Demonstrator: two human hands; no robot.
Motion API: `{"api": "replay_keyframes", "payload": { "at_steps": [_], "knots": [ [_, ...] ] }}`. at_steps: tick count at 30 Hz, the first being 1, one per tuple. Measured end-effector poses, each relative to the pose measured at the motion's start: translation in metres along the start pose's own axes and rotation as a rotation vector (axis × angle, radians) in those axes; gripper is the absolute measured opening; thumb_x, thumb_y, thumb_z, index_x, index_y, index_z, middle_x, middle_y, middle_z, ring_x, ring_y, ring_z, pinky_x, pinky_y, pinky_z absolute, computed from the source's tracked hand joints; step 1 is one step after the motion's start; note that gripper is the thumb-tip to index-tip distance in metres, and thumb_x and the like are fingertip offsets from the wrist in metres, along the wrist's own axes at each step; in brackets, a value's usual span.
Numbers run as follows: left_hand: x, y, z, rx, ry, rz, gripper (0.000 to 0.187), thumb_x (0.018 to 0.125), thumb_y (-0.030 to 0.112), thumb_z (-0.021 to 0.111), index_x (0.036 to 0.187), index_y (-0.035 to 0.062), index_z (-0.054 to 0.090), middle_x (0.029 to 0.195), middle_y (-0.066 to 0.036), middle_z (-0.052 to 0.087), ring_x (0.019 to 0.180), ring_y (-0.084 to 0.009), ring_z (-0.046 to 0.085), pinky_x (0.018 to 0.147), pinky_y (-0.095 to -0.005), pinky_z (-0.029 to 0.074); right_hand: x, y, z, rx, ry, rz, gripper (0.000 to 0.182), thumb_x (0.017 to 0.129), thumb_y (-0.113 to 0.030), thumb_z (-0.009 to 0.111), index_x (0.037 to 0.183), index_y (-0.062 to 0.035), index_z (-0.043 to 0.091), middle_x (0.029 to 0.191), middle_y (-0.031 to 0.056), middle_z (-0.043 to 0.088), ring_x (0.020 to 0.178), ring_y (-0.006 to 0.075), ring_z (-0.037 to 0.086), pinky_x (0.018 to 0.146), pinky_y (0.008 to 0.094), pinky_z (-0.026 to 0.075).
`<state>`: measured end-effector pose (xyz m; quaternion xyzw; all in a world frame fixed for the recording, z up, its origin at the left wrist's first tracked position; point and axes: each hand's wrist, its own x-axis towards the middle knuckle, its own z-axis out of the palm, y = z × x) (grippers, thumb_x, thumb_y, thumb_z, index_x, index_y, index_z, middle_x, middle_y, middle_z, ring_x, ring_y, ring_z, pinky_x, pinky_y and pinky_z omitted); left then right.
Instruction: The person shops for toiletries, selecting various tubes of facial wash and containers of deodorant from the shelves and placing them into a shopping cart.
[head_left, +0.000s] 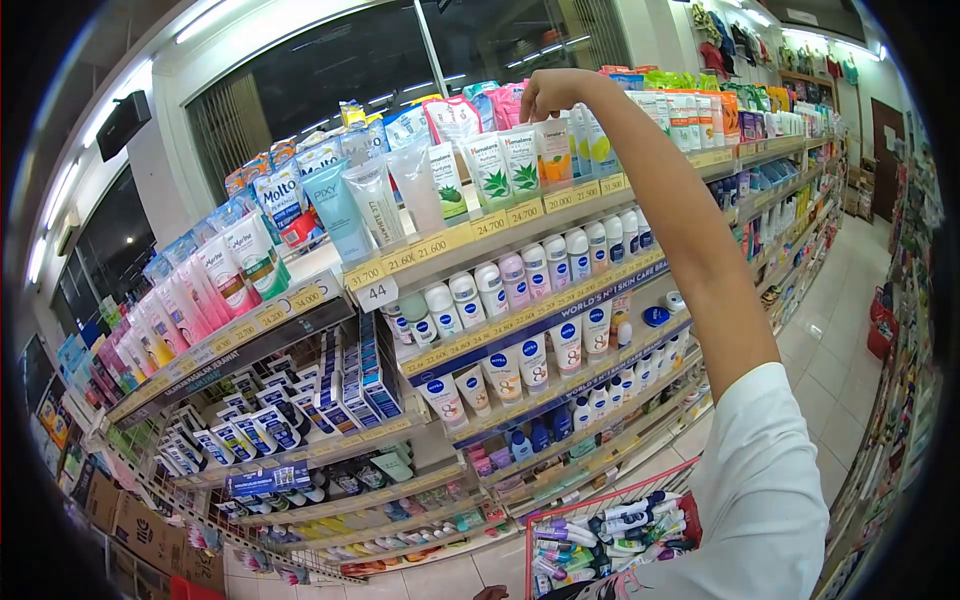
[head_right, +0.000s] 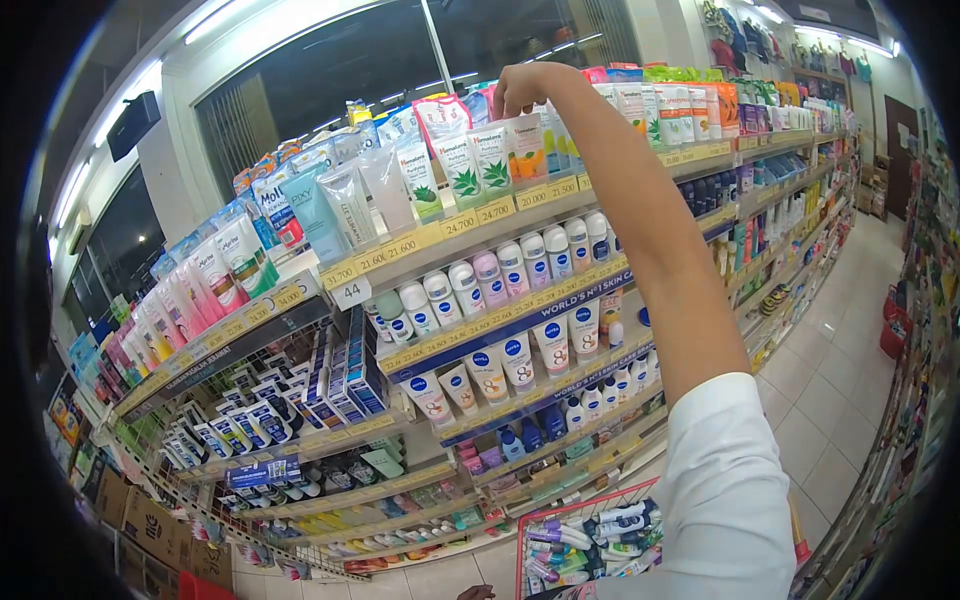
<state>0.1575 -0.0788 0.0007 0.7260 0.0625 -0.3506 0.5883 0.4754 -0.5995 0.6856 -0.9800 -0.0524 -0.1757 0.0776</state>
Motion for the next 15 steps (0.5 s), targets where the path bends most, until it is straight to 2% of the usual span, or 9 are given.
{"api": "replay_keyframes", "payload": {
  "at_steps": [1,2,4,7,8,10,12,14,15],
  "knots": [
    [-0.002,-0.004,-0.001,0.010,0.019,-0.024,0.043,0.096,0.037,0.051,0.125,0.0061,0.054,0.107,-0.008,0.063,0.089,-0.0193,0.060,0.075,-0.0339,0.050,0.000,-0.003,-0.005,0.012,-0.065,0.049,0.028,0.076,-0.006,0.067,0.102,-0.0108,0.074,0.080,0.0018,0.068,0.065,0.0120,0.053,0.052,0.0267,0.041],
    [-0.003,-0.007,-0.001,0.011,0.029,-0.024,0.043,0.096,0.037,0.051,0.125,0.0061,0.054,0.107,-0.008,0.063,0.089,-0.0193,0.060,0.075,-0.0339,0.050,0.004,-0.002,-0.007,0.020,-0.062,0.045,0.028,0.076,-0.006,0.067,0.102,-0.0108,0.074,0.080,0.0018,0.068,0.065,0.0120,0.053,0.052,0.0267,0.041],
    [-0.011,-0.012,-0.002,0.029,0.042,-0.046,0.048,0.095,0.041,0.052,0.127,0.0059,0.054,0.108,-0.009,0.063,0.090,-0.0201,0.060,0.075,-0.0346,0.050,0.015,0.005,-0.009,0.069,-0.220,0.121,0.029,0.075,-0.009,0.067,0.102,-0.0177,0.075,0.082,-0.0008,0.066,0.066,0.0137,0.050,0.056,0.0294,0.042],
    [-0.014,-0.032,-0.008,0.010,0.054,-0.061,0.052,0.093,0.044,0.054,0.128,0.0065,0.053,0.110,-0.010,0.063,0.092,-0.0213,0.060,0.075,-0.0355,0.050,0.013,0.005,-0.009,0.085,-0.215,0.129,0.031,0.073,-0.002,0.068,0.102,-0.0119,0.074,0.074,-0.0016,0.063,0.056,0.0111,0.044,0.051,0.0265,0.039],
    [-0.015,-0.035,-0.007,-0.007,0.068,-0.074,0.052,0.093,0.045,0.054,0.128,0.0065,0.053,0.110,-0.011,0.063,0.092,-0.0215,0.060,0.075,-0.0357,0.050,0.011,0.001,-0.011,0.093,-0.219,0.127,0.031,0.073,-0.002,0.068,0.102,-0.0119,0.074,0.074,-0.0016,0.063,0.056,0.0111,0.044,0.051,0.0265,0.039],
    [-0.020,-0.033,-0.003,-0.012,0.088,-0.097,0.052,0.093,0.045,0.054,0.128,0.0066,0.053,0.110,-0.011,0.063,0.092,-0.0214,0.060,0.075,-0.0355,0.050,0.006,-0.005,-0.012,-0.080,-0.164,0.116,0.031,0.072,-0.001,0.068,0.101,-0.0105,0.074,0.075,-0.0005,0.063,0.055,0.0114,0.044,0.052,0.0265,0.040],
    [-0.022,-0.028,0.002,-0.012,0.106,-0.116,0.052,0.092,0.044,0.054,0.128,0.0067,0.053,0.110,-0.011,0.063,0.092,-0.0213,0.060,0.074,-0.0354,0.050,0.008,-0.006,-0.014,-0.080,-0.140,0.142,0.031,0.072,0.000,0.068,0.101,-0.0101,0.074,0.075,0.0006,0.063,0.056,0.0123,0.045,0.053,0.0279,0.042],
    [-0.020,-0.025,0.008,-0.016,0.125,-0.157,0.051,0.093,0.043,0.054,0.128,0.0067,0.053,0.111,-0.011,0.063,0.091,-0.0207,0.060,0.074,-0.0347,0.050,0.011,-0.005,-0.019,-0.203,-0.230,0.178,0.043,0.074,-0.006,0.071,0.114,-0.0193,0.070,0.109,0.0014,0.066,0.087,0.0186,0.058,0.073,0.0356,0.051],
    [-0.017,-0.027,0.009,-0.013,0.127,-0.156,0.051,0.093,0.043,0.054,0.128,0.0067,0.053,0.111,-0.011,0.063,0.091,-0.0207,0.060,0.074,-0.0347,0.050,0.008,-0.002,-0.016,-0.141,-0.172,0.150,0.032,0.071,-0.001,0.070,0.101,-0.0102,0.074,0.075,0.0014,0.063,0.058,0.0140,0.047,0.054,0.0296,0.044]
  ]
}}
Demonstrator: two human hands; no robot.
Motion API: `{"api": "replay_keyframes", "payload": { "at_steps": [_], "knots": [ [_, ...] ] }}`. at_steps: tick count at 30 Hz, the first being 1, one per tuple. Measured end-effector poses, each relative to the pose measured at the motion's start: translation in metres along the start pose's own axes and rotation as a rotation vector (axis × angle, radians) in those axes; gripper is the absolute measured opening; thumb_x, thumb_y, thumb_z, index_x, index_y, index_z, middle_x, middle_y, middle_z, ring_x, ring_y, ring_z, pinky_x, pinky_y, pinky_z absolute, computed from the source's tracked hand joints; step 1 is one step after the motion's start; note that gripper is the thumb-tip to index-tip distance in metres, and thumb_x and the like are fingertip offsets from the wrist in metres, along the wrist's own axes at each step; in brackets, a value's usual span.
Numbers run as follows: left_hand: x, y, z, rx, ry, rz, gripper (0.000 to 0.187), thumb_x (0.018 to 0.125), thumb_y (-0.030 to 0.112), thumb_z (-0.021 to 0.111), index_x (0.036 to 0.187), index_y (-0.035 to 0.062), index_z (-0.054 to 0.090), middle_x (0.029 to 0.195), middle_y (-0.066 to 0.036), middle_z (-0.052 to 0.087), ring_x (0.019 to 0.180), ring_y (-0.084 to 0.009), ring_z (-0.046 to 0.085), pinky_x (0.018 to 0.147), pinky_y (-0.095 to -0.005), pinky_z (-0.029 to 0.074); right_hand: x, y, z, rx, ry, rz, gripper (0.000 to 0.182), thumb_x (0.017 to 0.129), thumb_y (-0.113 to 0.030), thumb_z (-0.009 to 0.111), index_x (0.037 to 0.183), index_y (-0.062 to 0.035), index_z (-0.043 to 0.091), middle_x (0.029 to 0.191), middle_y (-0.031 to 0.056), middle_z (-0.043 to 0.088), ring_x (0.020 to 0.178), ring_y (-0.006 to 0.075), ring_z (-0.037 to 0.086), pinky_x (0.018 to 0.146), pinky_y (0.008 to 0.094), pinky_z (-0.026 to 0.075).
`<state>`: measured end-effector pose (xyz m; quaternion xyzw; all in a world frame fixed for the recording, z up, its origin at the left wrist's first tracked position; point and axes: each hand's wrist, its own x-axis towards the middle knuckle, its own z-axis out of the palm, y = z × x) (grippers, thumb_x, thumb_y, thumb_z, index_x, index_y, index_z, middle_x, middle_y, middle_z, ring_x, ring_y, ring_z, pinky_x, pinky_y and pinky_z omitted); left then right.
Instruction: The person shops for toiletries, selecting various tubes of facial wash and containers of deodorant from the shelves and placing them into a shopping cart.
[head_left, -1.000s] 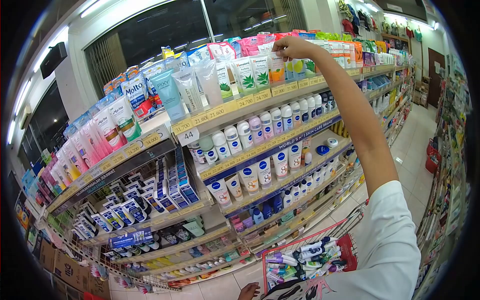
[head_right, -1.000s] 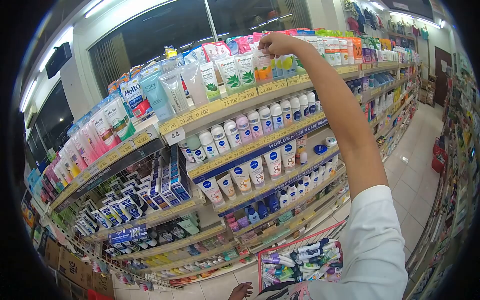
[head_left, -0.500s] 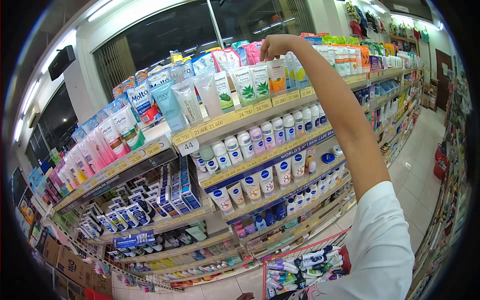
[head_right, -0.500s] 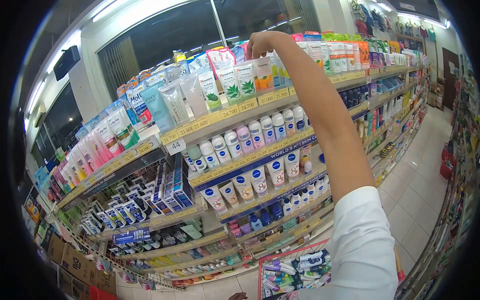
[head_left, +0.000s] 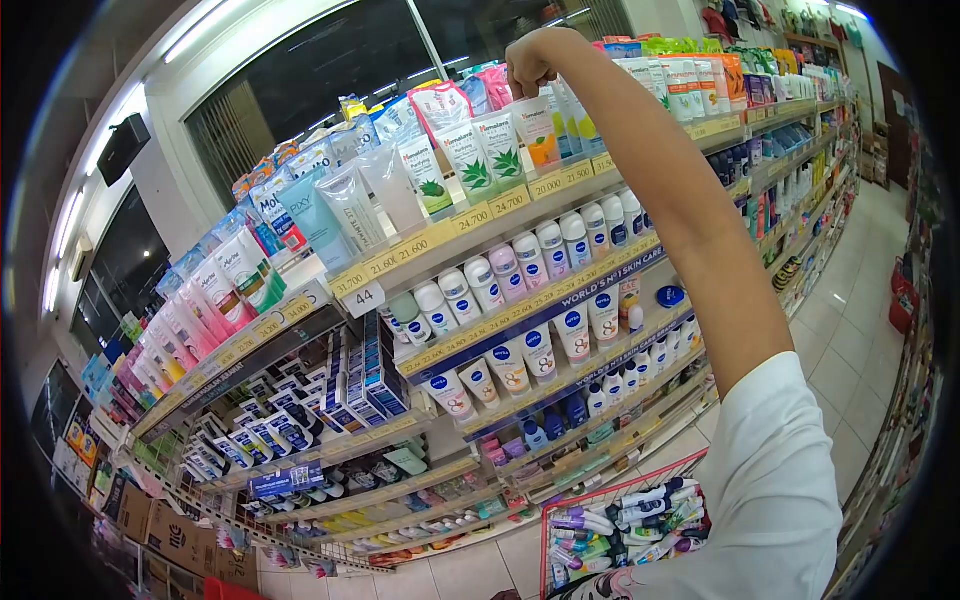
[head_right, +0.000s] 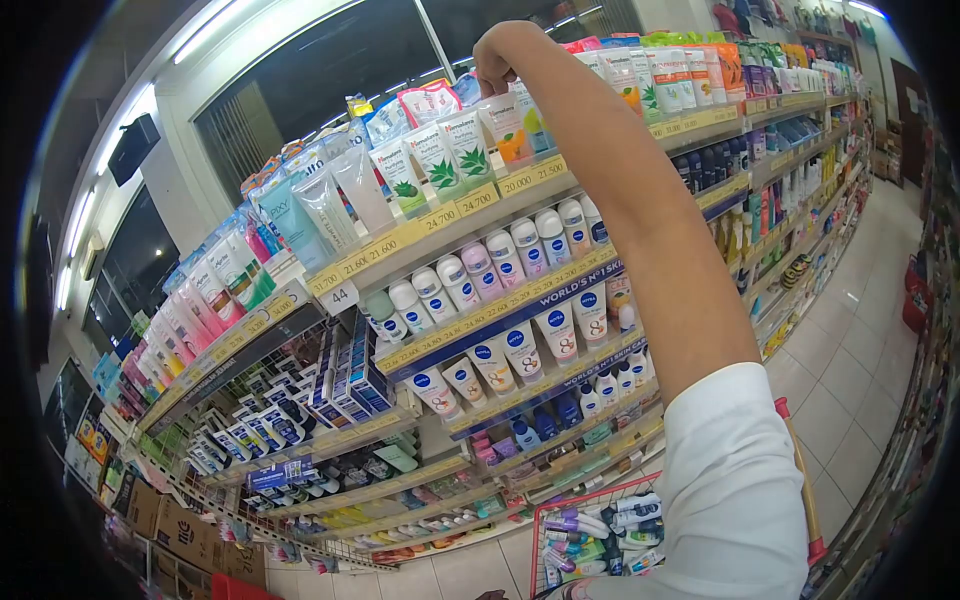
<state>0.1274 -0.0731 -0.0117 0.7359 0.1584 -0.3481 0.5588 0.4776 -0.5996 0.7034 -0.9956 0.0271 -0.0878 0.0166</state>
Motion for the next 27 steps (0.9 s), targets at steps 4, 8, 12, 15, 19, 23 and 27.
{"api": "replay_keyframes", "payload": {
  "at_steps": [4,8,12,15,19,23,27],
  "knots": [
    [0.001,0.002,0.006,-0.015,-0.027,0.035,0.049,0.093,0.042,0.053,0.128,0.0071,0.053,0.111,-0.011,0.063,0.090,-0.0205,0.060,0.073,-0.0345,0.050,-0.004,0.004,0.004,0.011,0.032,-0.039,0.031,0.071,-0.001,0.070,0.101,-0.0097,0.074,0.075,0.0016,0.063,0.058,0.0140,0.048,0.054,0.0295,0.044],
    [-0.003,0.010,0.009,0.003,-0.046,0.020,0.049,0.093,0.041,0.053,0.128,0.0071,0.053,0.111,-0.011,0.063,0.088,-0.0202,0.061,0.073,-0.0343,0.050,-0.005,0.005,0.006,0.040,0.095,-0.034,0.030,0.072,0.000,0.069,0.100,-0.0093,0.074,0.072,0.0014,0.062,0.057,0.0141,0.047,0.054,0.0294,0.043],
    [-0.003,0.009,0.004,-0.006,-0.044,0.015,0.049,0.094,0.042,0.053,0.129,0.0069,0.053,0.111,-0.011,0.063,0.088,-0.0203,0.061,0.073,-0.0343,0.050,0.000,0.006,0.010,0.061,0.067,-0.036,0.030,0.072,0.001,0.069,0.099,-0.0084,0.074,0.071,0.0019,0.061,0.056,0.0142,0.046,0.053,0.0294,0.043],
    [0.003,0.002,0.000,-0.016,-0.052,0.032,0.049,0.094,0.041,0.052,0.129,0.0064,0.052,0.112,-0.011,0.063,0.089,-0.0214,0.061,0.073,-0.0349,0.051,-0.003,0.003,0.009,0.125,0.048,-0.043,0.030,0.072,0.002,0.070,0.100,-0.0068,0.073,0.072,0.0033,0.061,0.055,0.0145,0.048,0.053,0.0295,0.043],
    [0.005,-0.003,-0.002,0.018,-0.042,0.024,0.046,0.095,0.038,0.050,0.129,0.0053,0.052,0.111,-0.011,0.062,0.090,-0.0218,0.061,0.073,-0.0351,0.051,-0.022,-0.003,0.001,0.110,0.172,-0.109,0.029,0.072,-0.001,0.071,0.101,-0.0058,0.073,0.076,0.0046,0.065,0.058,0.0150,0.053,0.053,0.0304,0.045],
    [0.003,0.001,0.002,0.058,-0.047,0.017,0.043,0.096,0.035,0.049,0.127,0.0049,0.053,0.110,-0.010,0.062,0.089,-0.0208,0.060,0.073,-0.0345,0.050,-0.034,0.000,0.002,0.040,0.257,-0.148,0.030,0.072,-0.009,0.074,0.102,-0.0064,0.071,0.083,0.0072,0.068,0.066,0.0176,0.060,0.058,0.0337,0.049],
    [-0.003,0.008,0.006,0.060,-0.038,0.055,0.041,0.096,0.034,0.049,0.125,0.0057,0.055,0.104,-0.008,0.063,0.085,-0.0190,0.061,0.071,-0.0335,0.050,-0.049,0.001,0.017,-0.088,0.163,-0.132,0.026,0.073,-0.009,0.075,0.098,-0.0050,0.072,0.084,0.0072,0.069,0.072,0.0203,0.062,0.062,0.0345,0.050]
  ]
}}
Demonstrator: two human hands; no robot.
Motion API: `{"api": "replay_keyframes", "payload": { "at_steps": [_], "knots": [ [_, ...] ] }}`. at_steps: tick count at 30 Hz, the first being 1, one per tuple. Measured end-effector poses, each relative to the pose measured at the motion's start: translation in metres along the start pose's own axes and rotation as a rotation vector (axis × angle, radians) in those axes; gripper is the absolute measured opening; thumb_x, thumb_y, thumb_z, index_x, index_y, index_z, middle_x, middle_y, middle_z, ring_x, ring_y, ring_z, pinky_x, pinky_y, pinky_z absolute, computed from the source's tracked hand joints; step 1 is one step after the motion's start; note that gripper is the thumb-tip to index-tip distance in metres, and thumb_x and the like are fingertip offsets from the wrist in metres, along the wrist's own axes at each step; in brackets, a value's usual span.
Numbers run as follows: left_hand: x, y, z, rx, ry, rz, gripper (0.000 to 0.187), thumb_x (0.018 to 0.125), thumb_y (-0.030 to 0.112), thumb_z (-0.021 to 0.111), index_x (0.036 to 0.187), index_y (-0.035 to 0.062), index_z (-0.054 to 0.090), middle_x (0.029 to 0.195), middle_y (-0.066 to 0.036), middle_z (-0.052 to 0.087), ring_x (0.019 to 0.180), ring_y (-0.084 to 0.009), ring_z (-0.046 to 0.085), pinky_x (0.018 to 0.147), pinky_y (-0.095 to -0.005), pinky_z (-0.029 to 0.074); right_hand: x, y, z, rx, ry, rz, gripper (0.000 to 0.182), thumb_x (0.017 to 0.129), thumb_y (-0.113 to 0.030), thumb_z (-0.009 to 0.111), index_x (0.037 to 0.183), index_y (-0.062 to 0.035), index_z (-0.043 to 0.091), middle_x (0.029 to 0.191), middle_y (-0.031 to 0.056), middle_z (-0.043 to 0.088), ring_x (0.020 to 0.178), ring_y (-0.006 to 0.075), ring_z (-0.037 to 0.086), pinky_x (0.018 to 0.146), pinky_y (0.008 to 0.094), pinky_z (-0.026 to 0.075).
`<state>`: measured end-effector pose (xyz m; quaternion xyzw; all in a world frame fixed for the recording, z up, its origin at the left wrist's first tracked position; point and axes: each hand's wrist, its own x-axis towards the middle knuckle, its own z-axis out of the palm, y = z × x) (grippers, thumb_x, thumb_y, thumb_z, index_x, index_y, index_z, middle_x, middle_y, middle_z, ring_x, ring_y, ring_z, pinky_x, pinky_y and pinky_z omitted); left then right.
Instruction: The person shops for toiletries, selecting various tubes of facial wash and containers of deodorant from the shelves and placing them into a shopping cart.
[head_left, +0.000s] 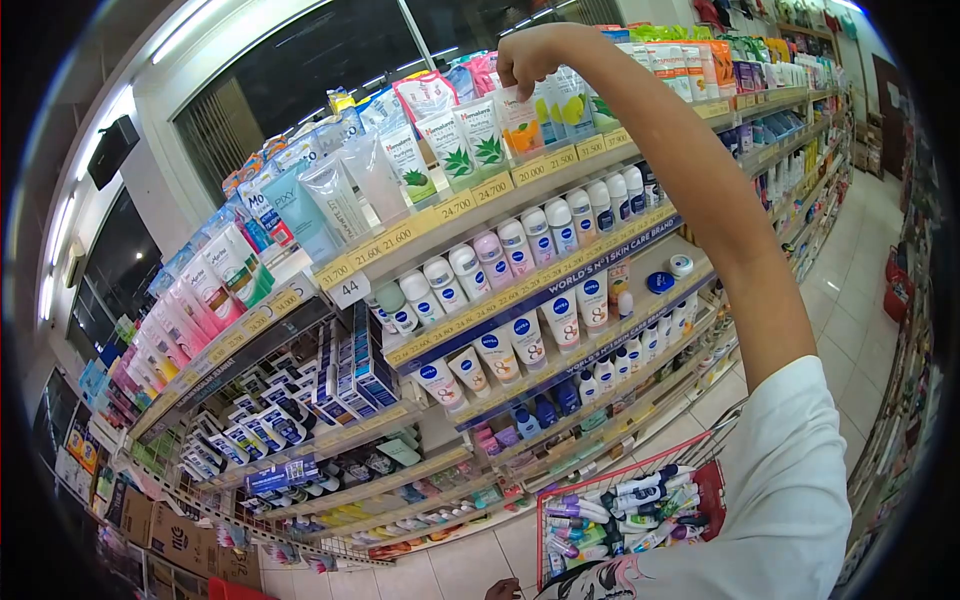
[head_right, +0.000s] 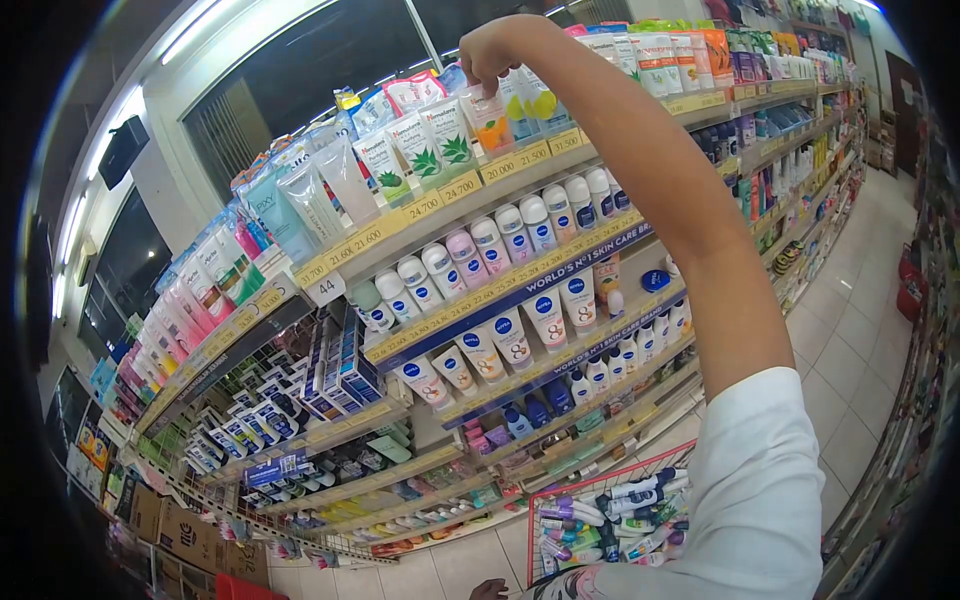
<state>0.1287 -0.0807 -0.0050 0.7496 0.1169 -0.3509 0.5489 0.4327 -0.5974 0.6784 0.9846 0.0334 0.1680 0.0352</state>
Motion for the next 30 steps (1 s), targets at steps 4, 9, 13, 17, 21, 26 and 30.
{"api": "replay_keyframes", "payload": {
  "at_steps": [4,9,13,17,21,26,30],
  "knots": [
    [0.003,-0.005,0.000,0.011,0.018,-0.018,0.041,0.096,0.036,0.050,0.123,0.0067,0.056,0.101,-0.008,0.063,0.081,-0.0179,0.060,0.069,-0.0319,0.050,0.013,0.017,0.009,0.079,0.029,-0.100,0.026,0.073,-0.012,0.077,0.097,-0.0041,0.071,0.086,0.0061,0.070,0.074,0.0193,0.063,0.063,0.0340,0.050],
    [-0.005,-0.013,0.002,-0.029,0.020,0.007,0.042,0.095,0.038,0.051,0.123,0.0067,0.056,0.102,-0.008,0.063,0.081,-0.0181,0.059,0.068,-0.0316,0.050,0.008,0.014,0.001,0.089,-0.010,-0.062,0.026,0.073,-0.012,0.077,0.098,-0.0054,0.072,0.086,0.0054,0.070,0.074,0.0181,0.063,0.063,0.0337,0.050],
    [-0.003,-0.018,0.006,-0.001,0.039,-0.044,0.043,0.095,0.039,0.051,0.123,0.0068,0.056,0.103,-0.008,0.063,0.081,-0.0181,0.059,0.068,-0.0318,0.050,0.012,0.015,-0.002,0.106,-0.057,-0.028,0.026,0.074,-0.014,0.077,0.098,-0.0066,0.072,0.085,0.0043,0.069,0.071,0.0164,0.061,0.062,0.0332,0.050],
    [0.004,-0.034,0.004,-0.010,0.008,0.029,0.043,0.095,0.039,0.051,0.123,0.0067,0.057,0.102,-0.008,0.063,0.082,-0.0184,0.059,0.068,-0.0319,0.050,0.010,0.014,-0.004,0.075,-0.059,0.008,0.026,0.075,-0.015,0.076,0.100,-0.0064,0.072,0.084,0.0036,0.069,0.068,0.0153,0.059,0.061,0.0326,0.049],
    [0.005,-0.035,0.006,-0.044,0.015,0.028,0.043,0.095,0.039,0.050,0.123,0.0062,0.057,0.100,-0.008,0.064,0.081,-0.0188,0.060,0.067,-0.0317,0.051,0.015,0.021,-0.002,0.117,-0.088,0.003,0.028,0.075,-0.015,0.076,0.101,-0.0064,0.072,0.085,0.0037,0.069,0.069,0.0148,0.059,0.061,0.0323,0.049],
    [0.003,-0.028,0.006,-0.048,0.026,0.006,0.041,0.096,0.037,0.050,0.122,0.0059,0.057,0.099,-0.009,0.065,0.078,-0.0188,0.060,0.066,-0.0317,0.051,0.015,0.021,0.001,0.152,-0.053,-0.037,0.029,0.077,-0.013,0.073,0.105,-0.0066,0.071,0.085,0.0031,0.069,0.069,0.0151,0.060,0.060,0.0318,0.048],
    [0.003,-0.030,0.005,-0.051,0.036,-0.002,0.039,0.095,0.035,0.050,0.120,0.0056,0.057,0.100,-0.009,0.065,0.078,-0.0190,0.060,0.066,-0.0319,0.051,0.011,0.017,-0.001,0.154,-0.033,-0.044,0.028,0.078,-0.012,0.073,0.105,-0.0066,0.072,0.085,0.0039,0.069,0.070,0.0160,0.060,0.060,0.0321,0.048]
  ]
}}
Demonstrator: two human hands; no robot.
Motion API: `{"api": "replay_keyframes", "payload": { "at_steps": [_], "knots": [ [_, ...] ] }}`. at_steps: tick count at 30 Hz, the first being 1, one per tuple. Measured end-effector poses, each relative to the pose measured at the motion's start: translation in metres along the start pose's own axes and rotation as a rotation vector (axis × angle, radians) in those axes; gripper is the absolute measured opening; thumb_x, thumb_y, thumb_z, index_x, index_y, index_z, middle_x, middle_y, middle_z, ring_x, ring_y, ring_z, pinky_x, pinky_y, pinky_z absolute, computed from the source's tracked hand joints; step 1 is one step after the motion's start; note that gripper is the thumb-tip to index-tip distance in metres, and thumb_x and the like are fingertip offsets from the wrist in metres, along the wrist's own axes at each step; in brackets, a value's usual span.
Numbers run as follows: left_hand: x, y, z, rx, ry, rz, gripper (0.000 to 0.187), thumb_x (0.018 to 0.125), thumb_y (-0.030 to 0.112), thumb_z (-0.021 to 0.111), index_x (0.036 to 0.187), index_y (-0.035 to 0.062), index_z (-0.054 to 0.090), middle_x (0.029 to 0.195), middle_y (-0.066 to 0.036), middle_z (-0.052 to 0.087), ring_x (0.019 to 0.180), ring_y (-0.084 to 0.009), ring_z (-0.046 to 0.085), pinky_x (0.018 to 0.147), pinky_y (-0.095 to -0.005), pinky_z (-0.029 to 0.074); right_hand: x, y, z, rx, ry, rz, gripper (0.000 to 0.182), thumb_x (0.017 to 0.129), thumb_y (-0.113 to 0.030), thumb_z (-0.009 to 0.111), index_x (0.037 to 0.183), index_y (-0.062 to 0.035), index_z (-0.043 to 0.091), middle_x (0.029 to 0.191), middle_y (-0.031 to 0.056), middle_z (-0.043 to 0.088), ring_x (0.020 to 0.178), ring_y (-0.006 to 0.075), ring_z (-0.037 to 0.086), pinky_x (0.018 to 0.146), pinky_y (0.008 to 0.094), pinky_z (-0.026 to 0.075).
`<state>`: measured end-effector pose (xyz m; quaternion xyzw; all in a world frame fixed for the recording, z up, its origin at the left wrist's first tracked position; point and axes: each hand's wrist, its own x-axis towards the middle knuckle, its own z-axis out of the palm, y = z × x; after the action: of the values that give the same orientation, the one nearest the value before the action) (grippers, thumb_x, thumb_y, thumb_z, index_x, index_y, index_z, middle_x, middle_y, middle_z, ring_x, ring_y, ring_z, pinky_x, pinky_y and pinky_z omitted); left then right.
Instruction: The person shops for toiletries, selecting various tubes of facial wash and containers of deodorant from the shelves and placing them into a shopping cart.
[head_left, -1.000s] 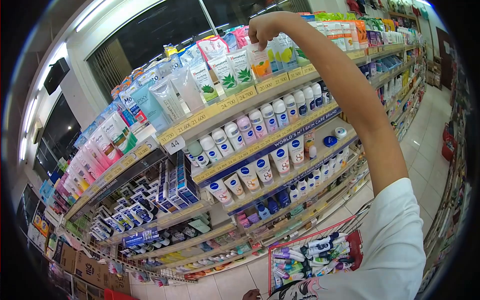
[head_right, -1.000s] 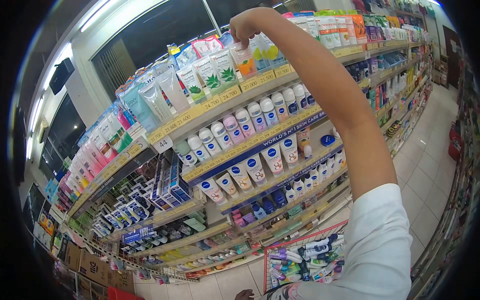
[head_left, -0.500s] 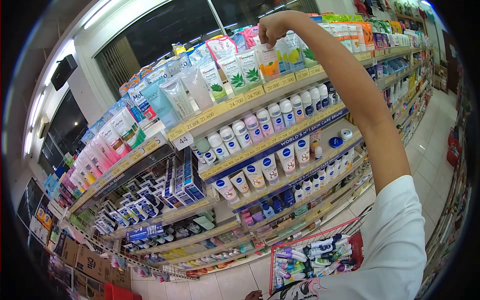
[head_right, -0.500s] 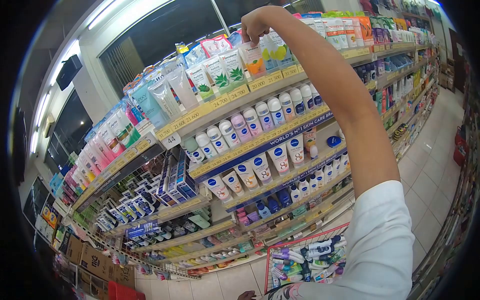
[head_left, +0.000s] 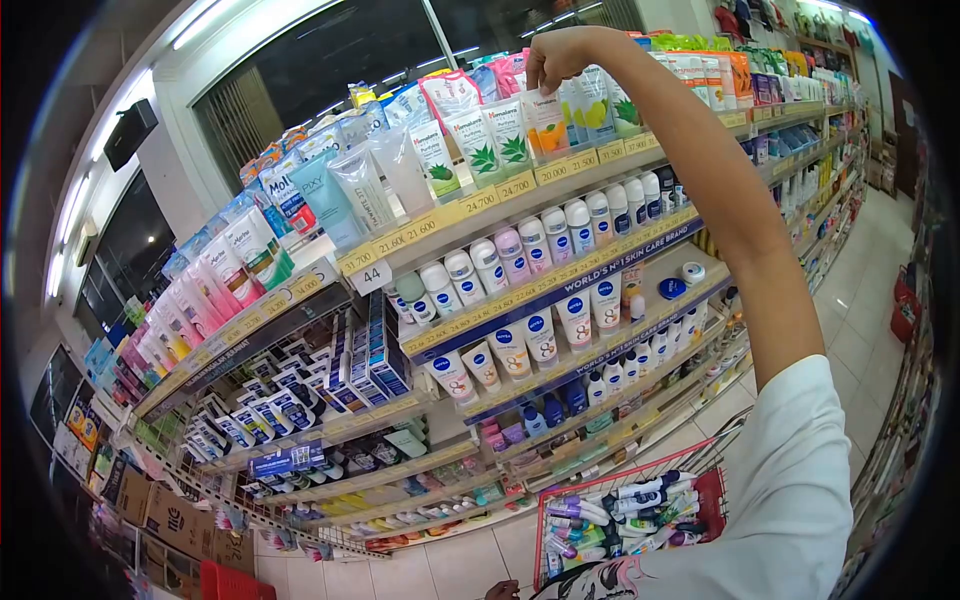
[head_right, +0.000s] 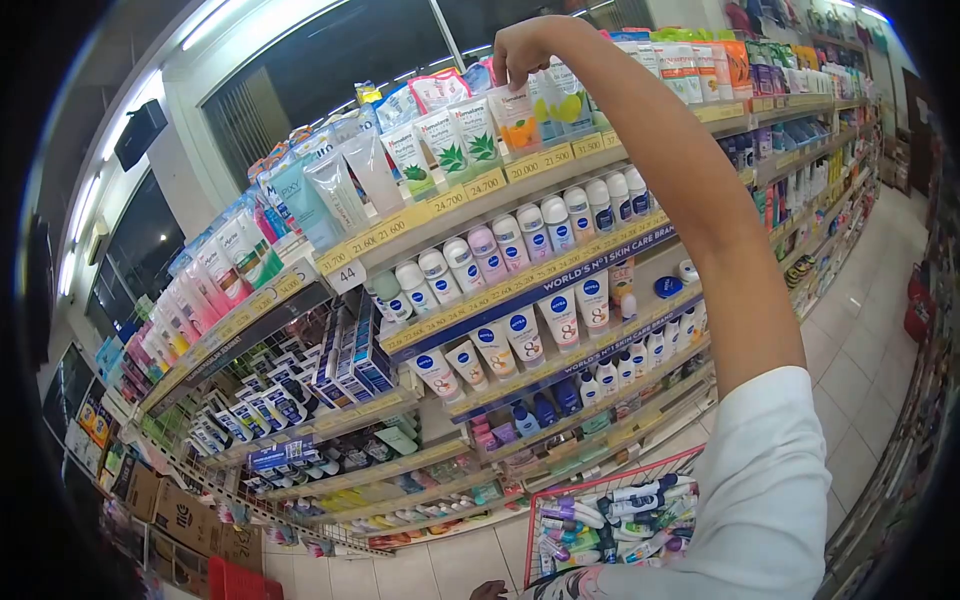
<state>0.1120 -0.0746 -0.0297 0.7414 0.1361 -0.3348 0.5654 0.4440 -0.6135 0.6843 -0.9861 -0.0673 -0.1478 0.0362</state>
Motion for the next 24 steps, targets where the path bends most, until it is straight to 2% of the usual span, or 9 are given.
{"api": "replay_keyframes", "payload": {
  "at_steps": [3,5,6,8,9,24],
  "knots": [
    [-0.007,0.009,0.001,0.000,0.016,-0.006,0.038,0.095,0.034,0.050,0.119,0.0062,0.058,0.099,-0.009,0.065,0.078,-0.0185,0.060,0.066,-0.0316,0.051,-0.005,-0.010,-0.002,-0.074,0.123,-0.063,0.027,0.079,-0.016,0.072,0.104,-0.0055,0.072,0.088,0.0064,0.070,0.071,0.0169,0.061,0.060,0.0322,0.049],
    [-0.007,0.007,0.002,-0.006,0.021,-0.014,0.037,0.096,0.034,0.050,0.119,0.0067,0.058,0.098,-0.008,0.065,0.077,-0.0180,0.060,0.065,-0.0314,0.050,-0.005,-0.025,0.001,0.046,0.220,-0.090,0.029,0.080,-0.022,0.072,0.103,-0.0032,0.072,0.092,0.0100,0.070,0.076,0.0204,0.063,0.067,0.0342,0.051],
    [-0.005,0.004,0.001,-0.005,0.008,0.008,0.036,0.096,0.034,0.050,0.119,0.0071,0.058,0.097,-0.008,0.065,0.077,-0.0174,0.060,0.065,-0.0311,0.050,0.000,-0.025,0.004,0.045,0.217,-0.090,0.029,0.080,-0.022,0.072,0.103,-0.0032,0.072,0.092,0.0100,0.070,0.076,0.0204,0.063,0.067,0.0342,0.051],
    [-0.003,0.000,0.001,0.000,-0.007,0.028,0.036,0.096,0.034,0.050,0.119,0.0075,0.058,0.097,-0.007,0.065,0.076,-0.0169,0.059,0.064,-0.0308,0.050,0.008,-0.024,0.015,-0.018,0.224,-0.299,0.032,0.082,-0.025,0.070,0.103,-0.0014,0.071,0.095,0.0127,0.070,0.081,0.0238,0.065,0.074,0.0363,0.052],
    [-0.005,0.004,0.002,0.000,-0.009,0.041,0.036,0.096,0.034,0.050,0.119,0.0076,0.058,0.096,-0.006,0.065,0.076,-0.0165,0.059,0.064,-0.0306,0.049,0.006,-0.027,0.018,-0.016,0.175,-0.279,0.032,0.082,-0.025,0.070,0.104,-0.0012,0.071,0.096,0.0136,0.070,0.085,0.0258,0.066,0.080,0.0374,0.051],
    [-0.005,-0.002,0.001,0.013,0.009,0.027,0.037,0.095,0.034,0.051,0.119,0.0076,0.058,0.096,-0.006,0.064,0.076,-0.0170,0.060,0.064,-0.0306,0.049,0.010,-0.027,0.025,-0.003,0.117,-0.214,0.027,0.080,-0.021,0.071,0.102,-0.0045,0.072,0.094,0.0099,0.071,0.083,0.0233,0.065,0.076,0.0363,0.050]
  ]
}}
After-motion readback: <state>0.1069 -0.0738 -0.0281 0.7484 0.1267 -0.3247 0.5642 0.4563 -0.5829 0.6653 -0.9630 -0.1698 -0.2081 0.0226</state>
